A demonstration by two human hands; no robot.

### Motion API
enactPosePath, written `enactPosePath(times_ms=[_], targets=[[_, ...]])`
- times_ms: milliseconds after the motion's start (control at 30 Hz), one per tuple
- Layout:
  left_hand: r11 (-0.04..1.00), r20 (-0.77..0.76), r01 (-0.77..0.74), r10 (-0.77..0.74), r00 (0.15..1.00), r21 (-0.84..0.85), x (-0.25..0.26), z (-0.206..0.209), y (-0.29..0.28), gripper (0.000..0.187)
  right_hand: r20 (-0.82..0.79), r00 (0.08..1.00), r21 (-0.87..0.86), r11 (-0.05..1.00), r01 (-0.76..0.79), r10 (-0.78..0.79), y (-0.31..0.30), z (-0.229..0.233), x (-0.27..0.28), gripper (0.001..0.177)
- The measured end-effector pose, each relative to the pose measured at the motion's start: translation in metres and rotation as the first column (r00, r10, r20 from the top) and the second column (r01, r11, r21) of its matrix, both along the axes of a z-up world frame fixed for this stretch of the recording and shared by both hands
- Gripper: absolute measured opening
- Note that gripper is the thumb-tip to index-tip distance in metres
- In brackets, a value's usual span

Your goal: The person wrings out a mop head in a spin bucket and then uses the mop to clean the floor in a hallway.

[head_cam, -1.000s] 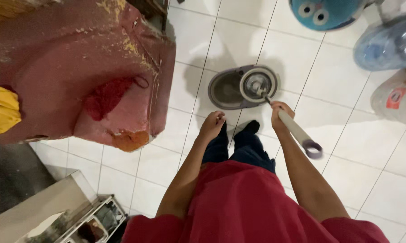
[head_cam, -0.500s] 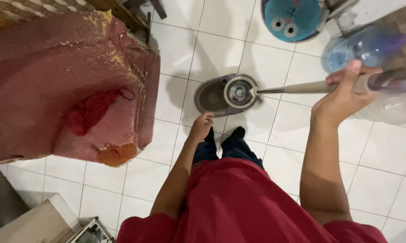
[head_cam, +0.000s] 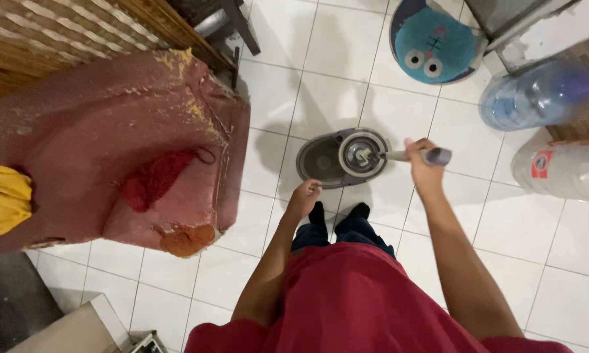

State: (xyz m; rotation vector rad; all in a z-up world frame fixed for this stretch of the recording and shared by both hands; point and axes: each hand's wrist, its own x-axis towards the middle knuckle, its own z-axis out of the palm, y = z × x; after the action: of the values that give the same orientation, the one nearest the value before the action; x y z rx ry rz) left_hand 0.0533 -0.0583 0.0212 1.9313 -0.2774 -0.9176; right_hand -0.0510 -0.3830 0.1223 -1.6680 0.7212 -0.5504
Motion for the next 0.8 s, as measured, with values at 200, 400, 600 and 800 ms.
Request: enactPosePath(times_ms=[200,400,600,800], targets=[[1.000,0.047,-0.010,0.011,0.999,-0.019,0.008,-0.022,0.006,0.028,0.385,0.903,0.102,0.981,0.163,-0.190,-0.036,0.069,-0.020,0.023],[0.999,-0.040,0.045,-0.045,0.998,-0.023,0.017,-0.021,-0.012,0.028,0.344,0.912,0.150,0.972,0.179,-0.221,-0.012,-0.040,0.007,0.032],[0.984,0.188,0.072,-0.041,0.981,-0.161,0.016,-0.002,-0.010,0.024,0.003,0.997,-0.005,0.997,-0.082,0.082,0.030,-0.035,0.016,0.024],[0.998,-0.040,0.010,-0.012,0.999,-0.055,0.007,0.027,0.005,0.024,0.171,0.969,0.037,0.984,0.175,-0.179,0.003,0.083,-0.001,0.033]])
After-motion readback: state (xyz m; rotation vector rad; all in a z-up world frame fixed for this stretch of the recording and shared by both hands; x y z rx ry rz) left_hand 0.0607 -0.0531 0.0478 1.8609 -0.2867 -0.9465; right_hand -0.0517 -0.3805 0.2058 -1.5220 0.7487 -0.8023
